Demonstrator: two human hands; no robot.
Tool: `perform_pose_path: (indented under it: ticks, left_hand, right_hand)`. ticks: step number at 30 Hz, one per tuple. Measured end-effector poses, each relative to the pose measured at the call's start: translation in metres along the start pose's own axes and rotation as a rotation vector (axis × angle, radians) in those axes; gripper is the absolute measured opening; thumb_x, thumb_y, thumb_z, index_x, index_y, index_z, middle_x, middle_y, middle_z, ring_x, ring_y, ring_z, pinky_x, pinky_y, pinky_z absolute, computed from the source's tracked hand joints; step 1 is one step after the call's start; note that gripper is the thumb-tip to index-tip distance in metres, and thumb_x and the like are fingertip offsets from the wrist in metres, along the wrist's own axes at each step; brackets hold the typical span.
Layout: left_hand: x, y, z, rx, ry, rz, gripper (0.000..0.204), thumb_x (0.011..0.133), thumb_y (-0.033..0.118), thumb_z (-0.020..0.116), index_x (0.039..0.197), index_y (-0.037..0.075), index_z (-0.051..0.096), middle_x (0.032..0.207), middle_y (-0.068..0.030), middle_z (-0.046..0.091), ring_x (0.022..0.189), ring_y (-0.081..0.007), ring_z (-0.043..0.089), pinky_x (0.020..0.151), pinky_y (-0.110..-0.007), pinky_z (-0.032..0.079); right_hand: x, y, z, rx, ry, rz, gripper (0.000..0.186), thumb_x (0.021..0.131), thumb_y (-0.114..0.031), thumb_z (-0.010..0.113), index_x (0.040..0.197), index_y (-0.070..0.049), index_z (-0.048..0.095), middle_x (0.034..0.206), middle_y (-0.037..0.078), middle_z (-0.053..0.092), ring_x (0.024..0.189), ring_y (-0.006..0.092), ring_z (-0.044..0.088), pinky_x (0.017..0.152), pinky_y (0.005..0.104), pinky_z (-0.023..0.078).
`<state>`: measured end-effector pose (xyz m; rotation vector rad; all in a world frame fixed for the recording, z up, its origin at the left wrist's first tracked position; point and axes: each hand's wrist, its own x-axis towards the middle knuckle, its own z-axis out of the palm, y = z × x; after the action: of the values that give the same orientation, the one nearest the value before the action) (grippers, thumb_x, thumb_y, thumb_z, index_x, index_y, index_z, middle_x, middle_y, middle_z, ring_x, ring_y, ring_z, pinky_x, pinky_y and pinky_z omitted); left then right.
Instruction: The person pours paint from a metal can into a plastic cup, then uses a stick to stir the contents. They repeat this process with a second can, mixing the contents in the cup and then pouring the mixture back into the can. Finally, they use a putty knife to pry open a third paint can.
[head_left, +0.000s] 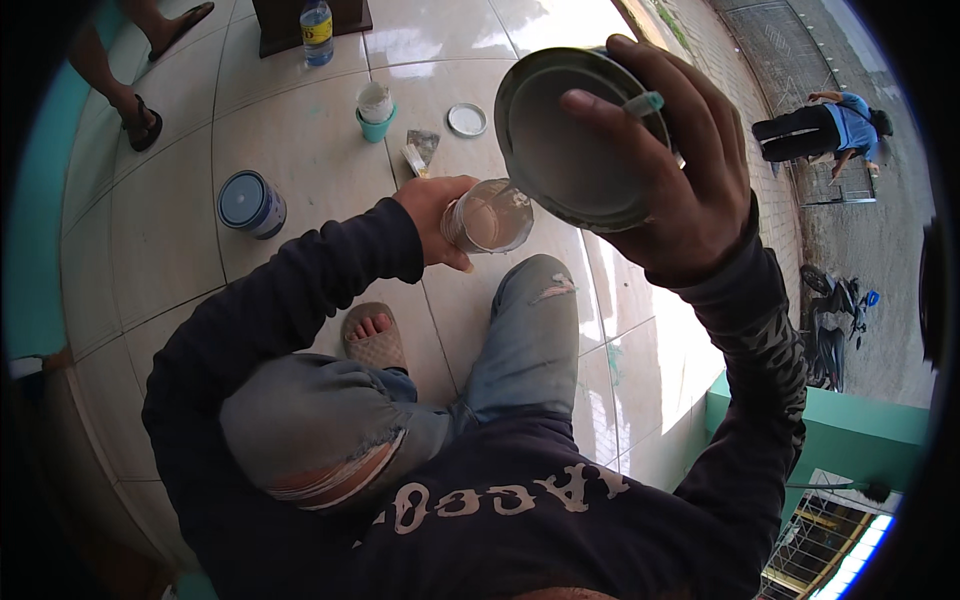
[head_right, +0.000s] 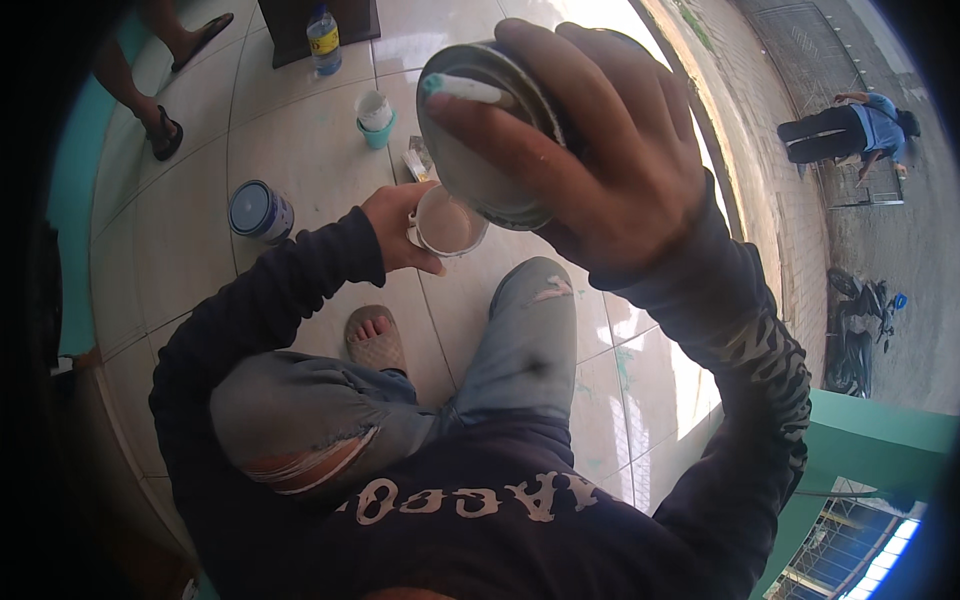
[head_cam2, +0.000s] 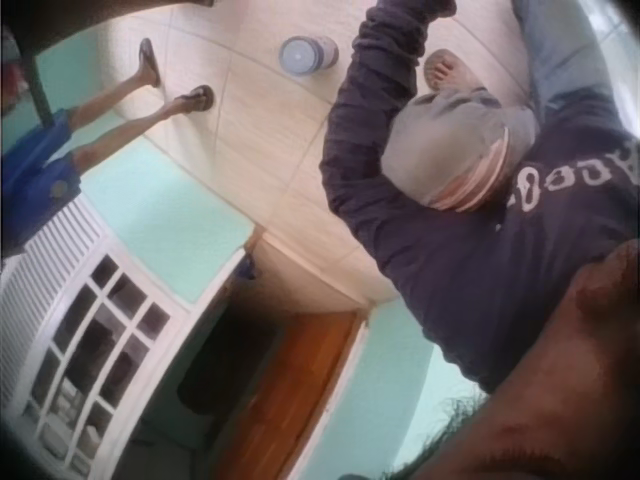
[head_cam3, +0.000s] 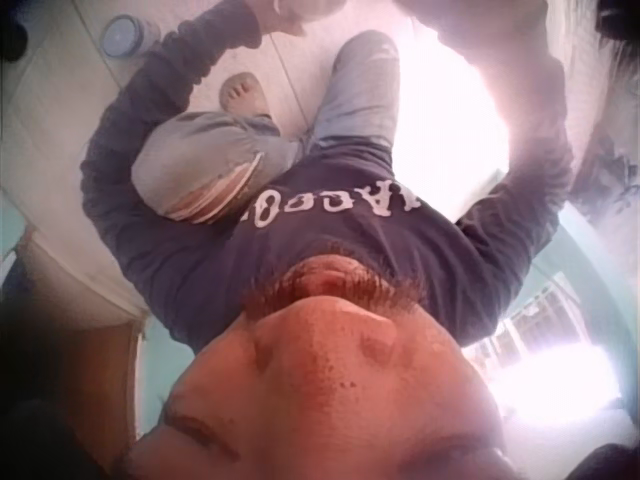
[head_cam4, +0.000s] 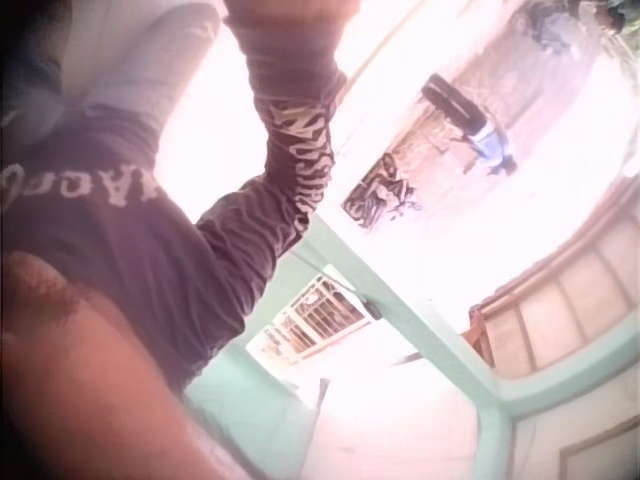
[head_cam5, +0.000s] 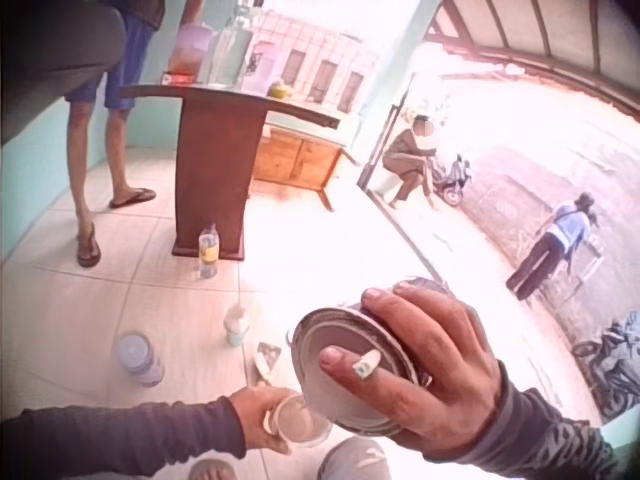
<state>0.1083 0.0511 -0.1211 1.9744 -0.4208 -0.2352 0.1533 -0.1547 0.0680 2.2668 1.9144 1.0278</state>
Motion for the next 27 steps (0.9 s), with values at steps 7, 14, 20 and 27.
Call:
perform_pose_path:
  ticks: [7, 14, 20, 27]
  left_hand:
    - [-0.002, -0.003, 0.0, -0.013, -0.017, 0.044, 0.076, 0.056, 0.014, 0.091, 0.123, 0.007, 0.056, 0.11, -0.0108, 0.068, 0.103, -0.0261, 0.065, 0.092, -0.036, 0.051]
    - [-0.004, -0.002, 0.0, -0.035, -0.032, -0.029, 0.072, 0.059, 0.012, 0.09, 0.123, 0.005, 0.057, 0.112, -0.0103, 0.067, 0.104, -0.0222, 0.065, 0.091, -0.036, 0.051]
    - [-0.002, -0.01, 0.002, -0.034, -0.003, -0.004, 0.075, 0.056, 0.017, 0.092, 0.122, 0.007, 0.056, 0.108, -0.0108, 0.068, 0.099, -0.0244, 0.066, 0.089, -0.036, 0.052]
    - [-0.002, -0.009, 0.0, -0.023, 0.005, -0.004, 0.077, 0.055, 0.019, 0.092, 0.122, 0.008, 0.056, 0.105, -0.0108, 0.068, 0.096, -0.0258, 0.067, 0.088, -0.035, 0.053]
  right_hand:
    - [-0.006, 0.007, 0.006, 0.02, 0.047, -0.046, 0.077, 0.057, -0.032, 0.088, 0.127, -0.017, 0.061, 0.127, 0.02, 0.058, 0.115, 0.0353, 0.058, 0.094, 0.0426, 0.051]
    - [-0.011, 0.009, 0.007, 0.015, 0.05, -0.058, 0.078, 0.056, -0.032, 0.088, 0.128, -0.018, 0.061, 0.127, 0.02, 0.058, 0.114, 0.0358, 0.058, 0.092, 0.0429, 0.051]
    - [-0.009, 0.01, 0.01, 0.023, 0.062, -0.053, 0.078, 0.055, -0.031, 0.089, 0.127, -0.017, 0.062, 0.126, 0.02, 0.059, 0.112, 0.0357, 0.059, 0.091, 0.0425, 0.052]
    - [-0.008, 0.009, 0.014, 0.034, 0.063, -0.05, 0.077, 0.055, -0.03, 0.088, 0.127, -0.017, 0.062, 0.126, 0.02, 0.059, 0.112, 0.0358, 0.059, 0.091, 0.0428, 0.051]
